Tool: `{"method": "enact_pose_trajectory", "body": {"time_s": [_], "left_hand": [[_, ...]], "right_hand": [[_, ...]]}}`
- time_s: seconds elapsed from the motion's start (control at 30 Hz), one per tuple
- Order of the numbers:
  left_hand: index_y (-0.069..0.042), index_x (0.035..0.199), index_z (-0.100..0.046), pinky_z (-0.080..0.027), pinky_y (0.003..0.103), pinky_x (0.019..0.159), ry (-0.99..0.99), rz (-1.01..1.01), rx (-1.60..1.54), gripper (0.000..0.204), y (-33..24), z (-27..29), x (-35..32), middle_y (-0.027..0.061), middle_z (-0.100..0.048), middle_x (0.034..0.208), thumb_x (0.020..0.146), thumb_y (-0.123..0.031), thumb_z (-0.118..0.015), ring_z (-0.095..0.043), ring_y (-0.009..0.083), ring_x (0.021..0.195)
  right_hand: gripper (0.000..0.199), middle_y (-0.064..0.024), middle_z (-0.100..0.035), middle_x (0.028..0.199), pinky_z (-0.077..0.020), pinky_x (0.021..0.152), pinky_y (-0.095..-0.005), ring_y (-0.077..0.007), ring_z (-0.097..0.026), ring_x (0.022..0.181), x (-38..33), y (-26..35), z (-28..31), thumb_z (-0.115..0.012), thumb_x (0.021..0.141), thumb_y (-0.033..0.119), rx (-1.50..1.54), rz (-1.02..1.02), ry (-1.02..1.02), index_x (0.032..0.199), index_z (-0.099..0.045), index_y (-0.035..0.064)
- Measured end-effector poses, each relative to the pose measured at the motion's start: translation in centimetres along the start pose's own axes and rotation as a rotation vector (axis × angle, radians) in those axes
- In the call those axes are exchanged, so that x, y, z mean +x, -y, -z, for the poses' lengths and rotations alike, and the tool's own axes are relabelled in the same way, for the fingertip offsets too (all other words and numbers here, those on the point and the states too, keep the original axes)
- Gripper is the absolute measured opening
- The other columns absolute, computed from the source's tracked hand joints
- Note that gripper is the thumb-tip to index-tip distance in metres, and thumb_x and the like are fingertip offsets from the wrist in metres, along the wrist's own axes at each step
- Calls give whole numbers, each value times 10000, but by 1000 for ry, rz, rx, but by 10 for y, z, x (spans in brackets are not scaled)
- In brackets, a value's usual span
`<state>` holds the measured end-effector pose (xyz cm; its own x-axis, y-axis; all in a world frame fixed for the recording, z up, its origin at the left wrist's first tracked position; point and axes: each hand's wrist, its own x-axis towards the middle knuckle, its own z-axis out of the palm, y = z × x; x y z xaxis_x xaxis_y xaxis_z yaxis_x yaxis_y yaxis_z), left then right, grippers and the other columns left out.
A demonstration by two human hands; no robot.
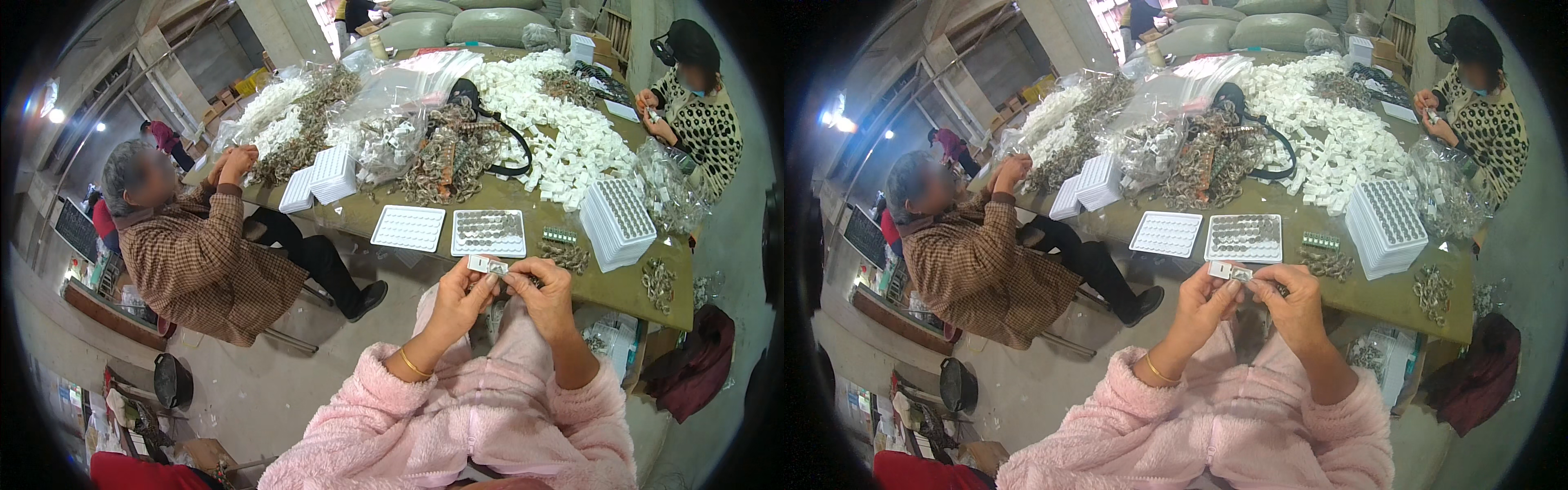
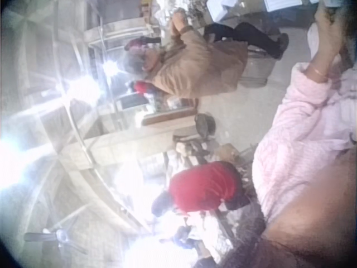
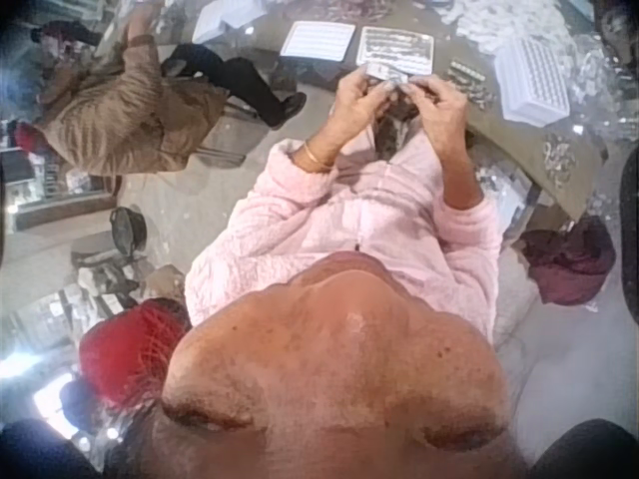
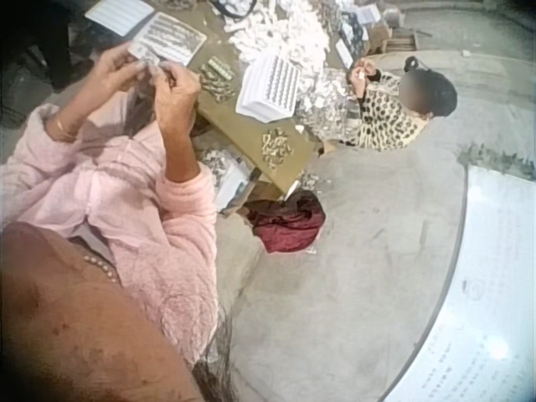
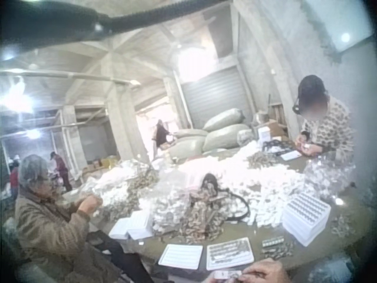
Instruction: The person assembles small LED modules by inserting metal contacts into white plastic housings and testing each unit with a battery to confirm illumination. Completed modules are placed into a white tray on the table.
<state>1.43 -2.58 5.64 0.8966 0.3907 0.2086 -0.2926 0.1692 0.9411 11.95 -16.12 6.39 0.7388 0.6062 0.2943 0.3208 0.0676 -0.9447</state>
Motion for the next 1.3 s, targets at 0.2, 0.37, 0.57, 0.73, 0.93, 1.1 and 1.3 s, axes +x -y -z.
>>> {"method": "enact_pose_trajectory", "body": {"time_s": [0.2, 0.37, 0.57, 0.73, 0.93, 1.1, 1.3], "left_hand": [[-36, 1149, -586, -352, 198, 476, -1, 186, -354, 153, 0, 4, -1, 13, -609, 804, 1007, -89, -568, -461, 40, 557], [-39, 1133, -592, -348, 194, 478, 9, 73, -126, 143, 1, 0, -2, 9, -603, 789, 1003, -94, -577, -452, 39, 553], [-21, 1171, -611, -354, 196, 492, 53, 92, -183, 199, -3, -1, -3, 23, -611, 812, 985, -87, -596, -454, 47, 561], [-23, 1181, -607, -355, 197, 494, 34, 107, -164, 212, -7, -7, -4, 25, -609, 813, 980, -90, -606, -457, 49, 564], [-24, 1173, -612, -362, 191, 506, 38, 75, -117, 208, -9, -10, -3, 5, -612, 816, 977, -94, -619, -467, 37, 585], [-19, 1166, -621, -406, 175, 557, -1, -40, 72, 206, -9, -14, -2, -23, -627, 862, 968, -77, -637, -525, 19, 686], [1, 1168, -601, -408, 173, 566, -62, -78, 60, 205, -20, -17, -14, 15, -640, 852, 973, -56, -624, -504, 20, 662]], "right_hand": [[64, -72, -672, 743, -470, 615, -304, -155, -588, 640, -6, 2, -3, -738, 822, 19, -104, 195, -30, 877, -706, 20], [117, -65, -667, 715, -452, 550, -314, -170, -579, 591, -8, 6, -2, -746, 784, 6, -252, 320, -56, 889, -703, 36], [112, -59, -660, 690, -439, 538, -297, -152, -574, 578, -8, 15, 4, -731, 775, -12, -243, 285, -5, 870, -696, 35], [103, -52, -663, 691, -426, 538, -258, -111, -574, 592, -12, 21, 9, -709, 774, -45, -109, 227, -19, 847, -690, 26], [118, -53, -659, 697, -429, 545, -275, -134, -572, 590, -11, 22, 11, -715, 731, -47, -136, 244, -54, 812, -672, 26], [155, -70, -660, 721, -441, 550, -321, -220, -552, 575, -9, 23, 10, -721, 687, -31, -271, 444, -115, 813, -669, 42], [191, -41, -621, 674, -425, 536, -308, -192, -529, 530, -8, 23, 13, -725, 701, -62, -218, 498, -81, 825, -660, 68]]}}
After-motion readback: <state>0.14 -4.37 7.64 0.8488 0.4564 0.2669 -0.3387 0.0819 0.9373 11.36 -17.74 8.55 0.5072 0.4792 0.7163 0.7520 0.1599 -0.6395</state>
